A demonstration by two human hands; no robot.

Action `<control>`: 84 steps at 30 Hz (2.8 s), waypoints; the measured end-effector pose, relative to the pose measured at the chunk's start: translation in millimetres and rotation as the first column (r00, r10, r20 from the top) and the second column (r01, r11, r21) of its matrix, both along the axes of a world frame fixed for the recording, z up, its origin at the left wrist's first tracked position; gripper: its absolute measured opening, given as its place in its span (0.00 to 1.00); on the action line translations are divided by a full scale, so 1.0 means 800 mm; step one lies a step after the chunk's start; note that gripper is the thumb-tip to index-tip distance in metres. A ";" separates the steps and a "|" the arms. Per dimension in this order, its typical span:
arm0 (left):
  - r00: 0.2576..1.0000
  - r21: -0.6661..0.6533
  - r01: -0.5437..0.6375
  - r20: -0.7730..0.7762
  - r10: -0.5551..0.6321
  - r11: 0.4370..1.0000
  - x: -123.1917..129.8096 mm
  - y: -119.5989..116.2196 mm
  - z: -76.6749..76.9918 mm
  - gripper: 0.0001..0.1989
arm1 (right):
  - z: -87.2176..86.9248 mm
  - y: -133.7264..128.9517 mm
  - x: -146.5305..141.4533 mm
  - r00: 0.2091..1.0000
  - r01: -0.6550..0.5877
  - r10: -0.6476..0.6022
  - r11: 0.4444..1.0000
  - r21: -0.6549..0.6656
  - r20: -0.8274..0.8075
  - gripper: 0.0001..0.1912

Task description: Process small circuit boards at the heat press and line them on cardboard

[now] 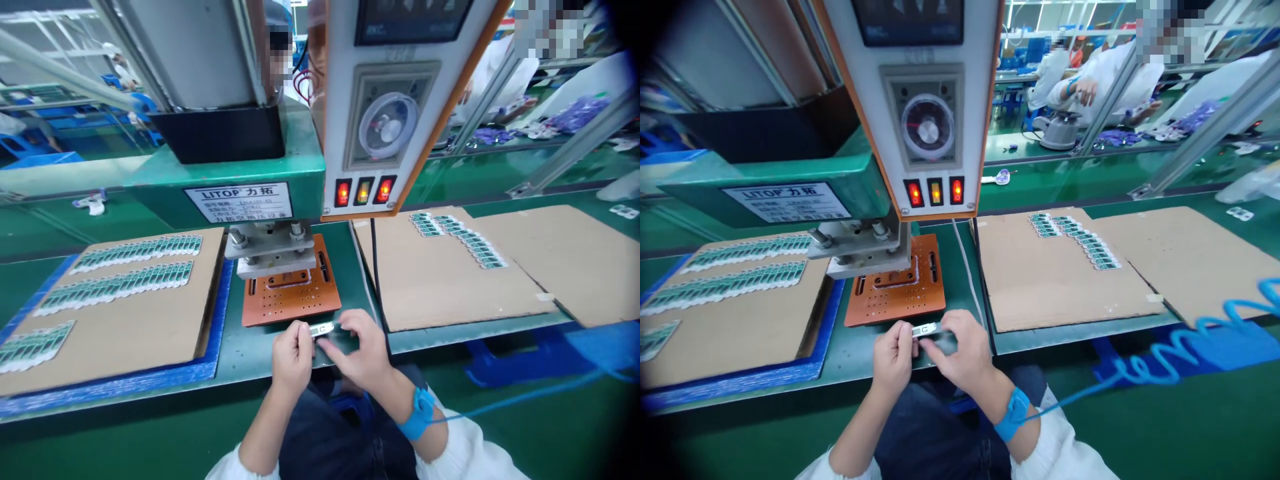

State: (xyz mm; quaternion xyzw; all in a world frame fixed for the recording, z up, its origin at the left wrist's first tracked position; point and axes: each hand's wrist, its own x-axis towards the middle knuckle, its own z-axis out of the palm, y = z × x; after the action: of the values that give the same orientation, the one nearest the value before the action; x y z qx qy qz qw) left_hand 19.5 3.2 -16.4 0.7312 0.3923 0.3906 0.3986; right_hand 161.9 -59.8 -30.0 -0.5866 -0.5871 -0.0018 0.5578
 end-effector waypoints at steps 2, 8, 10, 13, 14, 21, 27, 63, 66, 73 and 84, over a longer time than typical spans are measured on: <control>1.000 -0.018 0.015 0.003 -0.015 1.000 0.000 0.000 0.000 0.22 | -0.001 0.003 0.004 0.958 0.004 -0.051 0.986 0.168 0.281 0.11; 0.998 -0.067 0.018 0.055 -0.014 0.998 0.000 -0.001 0.000 0.22 | 0.006 0.016 0.011 0.834 -0.165 -0.004 0.953 0.255 0.552 0.10; 0.997 -0.089 0.037 0.072 -0.031 0.995 -0.001 -0.001 -0.001 0.22 | 0.006 0.017 0.010 0.832 -0.168 -0.001 0.952 0.254 0.555 0.10; 0.992 -0.117 0.081 0.102 -0.069 0.990 -0.003 -0.001 -0.004 0.23 | 0.005 0.015 0.010 0.820 -0.185 0.016 0.954 0.237 0.572 0.10; 0.990 -0.122 0.095 0.116 -0.081 0.988 -0.004 -0.001 -0.005 0.23 | 0.004 0.014 0.010 0.820 -0.187 0.021 0.954 0.233 0.573 0.10; 0.973 -0.115 0.159 0.186 -0.136 0.981 -0.009 -0.002 -0.007 0.20 | -0.002 0.010 0.012 0.843 -0.135 0.024 0.976 0.169 0.538 0.10; 0.977 -0.109 0.167 0.152 -0.150 0.980 -0.009 -0.002 -0.007 0.22 | 0.009 0.011 0.011 0.830 -0.157 -0.004 0.958 0.239 0.558 0.11; 0.978 -0.091 0.174 0.136 -0.161 0.981 -0.008 -0.002 -0.009 0.20 | 0.007 0.011 0.011 0.832 -0.127 -0.040 0.957 0.260 0.553 0.11; 0.978 -0.083 0.175 0.132 -0.163 0.981 -0.009 -0.002 -0.010 0.21 | 0.008 0.012 0.010 0.838 -0.125 -0.050 0.951 0.281 0.543 0.10; 0.979 -0.078 0.174 0.124 -0.163 0.982 -0.009 -0.001 -0.010 0.20 | 0.010 0.013 0.010 0.837 -0.151 -0.035 0.945 0.292 0.546 0.10; 0.979 -0.077 0.169 0.130 -0.158 0.983 -0.009 -0.002 -0.010 0.20 | 0.011 0.012 0.011 0.833 -0.148 -0.031 0.949 0.277 0.553 0.11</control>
State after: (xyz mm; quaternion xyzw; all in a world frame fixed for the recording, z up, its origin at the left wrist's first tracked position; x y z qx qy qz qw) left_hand 12.5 1.3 -24.6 0.7174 0.3222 0.3830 0.4846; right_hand 170.6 -50.1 -21.4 -0.4483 -0.7329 -0.2447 0.4495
